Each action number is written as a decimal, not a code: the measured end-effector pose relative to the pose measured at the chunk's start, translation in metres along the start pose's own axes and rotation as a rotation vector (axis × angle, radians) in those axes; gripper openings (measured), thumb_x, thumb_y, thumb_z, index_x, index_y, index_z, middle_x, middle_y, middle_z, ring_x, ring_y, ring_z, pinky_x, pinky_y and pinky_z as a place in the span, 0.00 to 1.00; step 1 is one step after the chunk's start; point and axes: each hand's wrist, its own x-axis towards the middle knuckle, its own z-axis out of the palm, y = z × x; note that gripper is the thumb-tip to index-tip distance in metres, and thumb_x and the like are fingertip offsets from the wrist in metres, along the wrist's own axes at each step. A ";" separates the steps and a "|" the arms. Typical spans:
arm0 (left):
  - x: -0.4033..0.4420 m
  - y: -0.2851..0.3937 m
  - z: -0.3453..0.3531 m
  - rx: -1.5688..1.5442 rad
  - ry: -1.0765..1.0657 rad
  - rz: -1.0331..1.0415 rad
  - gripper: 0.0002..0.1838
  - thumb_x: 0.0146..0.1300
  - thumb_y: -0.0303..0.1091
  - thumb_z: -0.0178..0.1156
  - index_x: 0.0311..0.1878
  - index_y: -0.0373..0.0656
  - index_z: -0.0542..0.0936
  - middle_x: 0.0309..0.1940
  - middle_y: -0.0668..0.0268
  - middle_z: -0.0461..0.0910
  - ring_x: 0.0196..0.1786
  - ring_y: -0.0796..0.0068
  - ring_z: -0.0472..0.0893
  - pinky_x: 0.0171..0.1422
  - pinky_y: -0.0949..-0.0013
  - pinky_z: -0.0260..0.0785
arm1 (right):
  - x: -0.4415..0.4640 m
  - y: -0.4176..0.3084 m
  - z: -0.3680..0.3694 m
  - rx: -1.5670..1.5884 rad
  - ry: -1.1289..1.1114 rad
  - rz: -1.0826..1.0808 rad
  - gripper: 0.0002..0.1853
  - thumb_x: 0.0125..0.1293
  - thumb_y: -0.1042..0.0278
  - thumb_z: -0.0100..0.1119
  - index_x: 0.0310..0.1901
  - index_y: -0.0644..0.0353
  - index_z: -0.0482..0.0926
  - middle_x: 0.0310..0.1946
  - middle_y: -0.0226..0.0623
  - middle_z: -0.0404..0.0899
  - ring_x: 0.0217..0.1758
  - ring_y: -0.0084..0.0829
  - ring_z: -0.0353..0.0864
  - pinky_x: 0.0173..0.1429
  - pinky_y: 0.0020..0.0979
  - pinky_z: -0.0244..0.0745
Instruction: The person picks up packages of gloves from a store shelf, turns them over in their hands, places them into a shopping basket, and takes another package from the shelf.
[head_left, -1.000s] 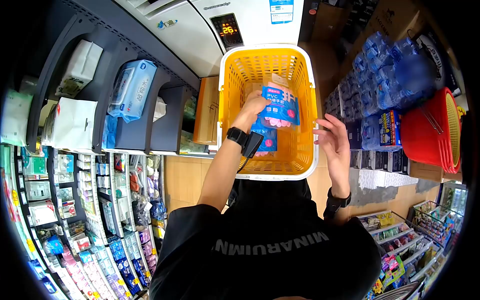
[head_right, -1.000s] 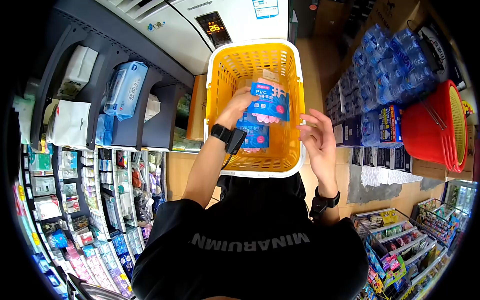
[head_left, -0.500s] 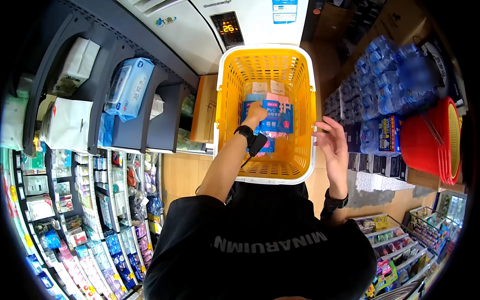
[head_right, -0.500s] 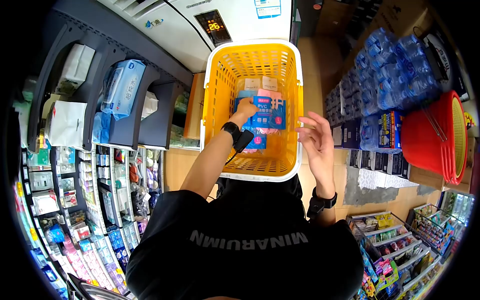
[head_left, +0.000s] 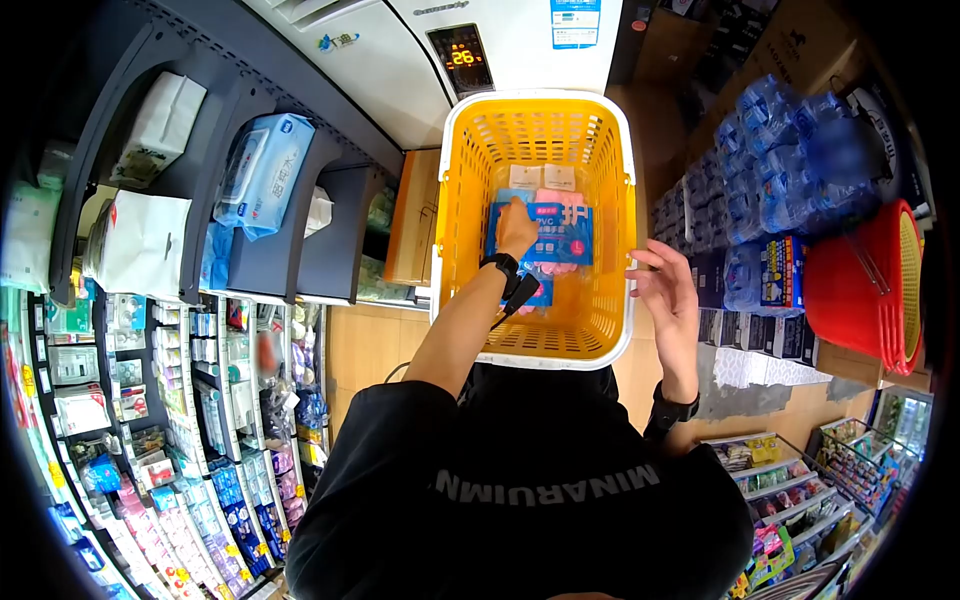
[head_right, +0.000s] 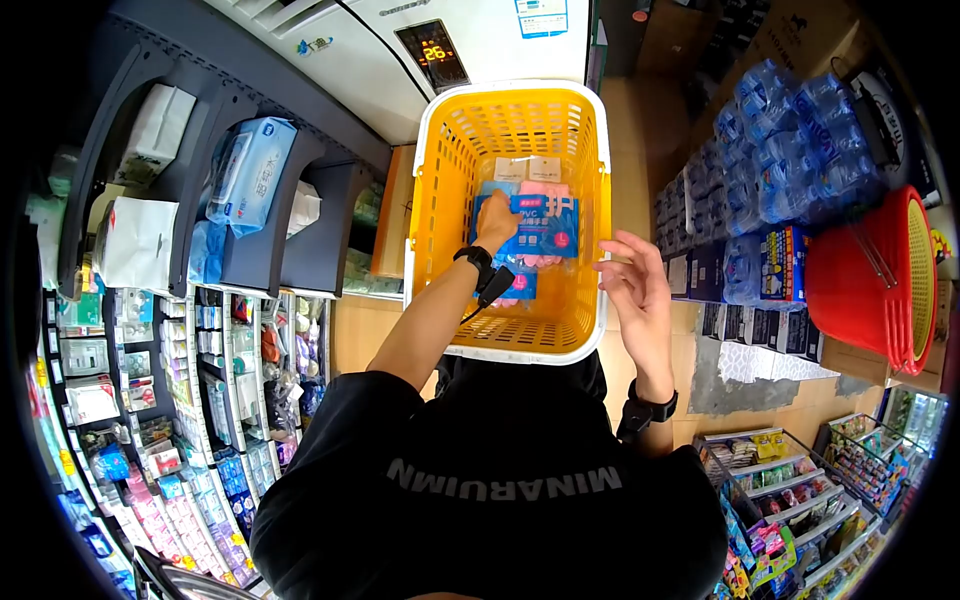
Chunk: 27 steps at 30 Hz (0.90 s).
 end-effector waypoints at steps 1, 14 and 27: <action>0.002 0.000 0.000 0.000 0.000 0.001 0.26 0.50 0.33 0.76 0.52 0.37 0.78 0.49 0.45 0.83 0.55 0.44 0.82 0.57 0.51 0.75 | -0.001 -0.001 0.001 -0.002 0.002 -0.001 0.25 0.68 0.82 0.54 0.67 0.62 0.66 0.58 0.39 0.76 0.54 0.28 0.81 0.60 0.28 0.75; -0.052 0.093 -0.128 -0.172 -0.393 0.316 0.26 0.61 0.46 0.67 0.55 0.35 0.81 0.53 0.49 0.83 0.53 0.54 0.84 0.56 0.61 0.75 | -0.003 -0.014 0.019 -0.025 -0.103 -0.031 0.22 0.71 0.78 0.53 0.66 0.62 0.67 0.57 0.38 0.78 0.53 0.27 0.80 0.57 0.27 0.74; -0.229 0.032 -0.270 -0.860 -0.172 0.370 0.17 0.75 0.32 0.57 0.63 0.38 0.74 0.58 0.62 0.78 0.55 0.74 0.79 0.62 0.70 0.71 | -0.007 -0.055 0.087 0.102 -0.464 -0.070 0.24 0.72 0.75 0.56 0.67 0.66 0.64 0.58 0.43 0.76 0.55 0.30 0.79 0.57 0.30 0.73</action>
